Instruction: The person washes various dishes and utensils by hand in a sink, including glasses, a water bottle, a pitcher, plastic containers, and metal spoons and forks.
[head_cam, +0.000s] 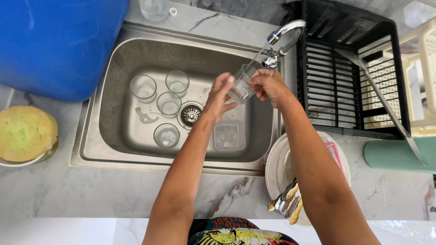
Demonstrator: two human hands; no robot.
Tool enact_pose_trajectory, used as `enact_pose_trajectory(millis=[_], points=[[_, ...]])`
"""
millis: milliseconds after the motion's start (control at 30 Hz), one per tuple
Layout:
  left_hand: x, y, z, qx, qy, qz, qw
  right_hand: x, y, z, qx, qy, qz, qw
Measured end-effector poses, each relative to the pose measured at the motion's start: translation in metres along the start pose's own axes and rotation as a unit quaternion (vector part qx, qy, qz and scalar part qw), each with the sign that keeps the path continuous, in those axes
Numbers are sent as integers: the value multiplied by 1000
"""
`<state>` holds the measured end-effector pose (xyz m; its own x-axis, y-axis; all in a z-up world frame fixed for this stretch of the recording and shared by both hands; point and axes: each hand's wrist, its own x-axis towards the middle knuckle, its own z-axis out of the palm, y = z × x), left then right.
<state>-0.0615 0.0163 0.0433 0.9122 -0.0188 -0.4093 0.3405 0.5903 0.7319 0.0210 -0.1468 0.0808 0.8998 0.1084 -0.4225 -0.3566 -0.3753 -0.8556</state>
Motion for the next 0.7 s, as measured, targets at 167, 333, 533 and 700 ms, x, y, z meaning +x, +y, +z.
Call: enact_pose_trajectory(millis=[167,333,533,700], points=[[34,-12,4,62,-36,-42,997,-2,-5,5,-31,45,-52,997],[53,-28,16,2,-37,-96,995,-27,-27,5,48,55,-134,988],[63,-28,35,-185,-8,-77,980,-44,-41,-6,75,122,-193,971],[59,-20,48,-158,43,-92,982,-49,-52,-26,63,145,-275,948]])
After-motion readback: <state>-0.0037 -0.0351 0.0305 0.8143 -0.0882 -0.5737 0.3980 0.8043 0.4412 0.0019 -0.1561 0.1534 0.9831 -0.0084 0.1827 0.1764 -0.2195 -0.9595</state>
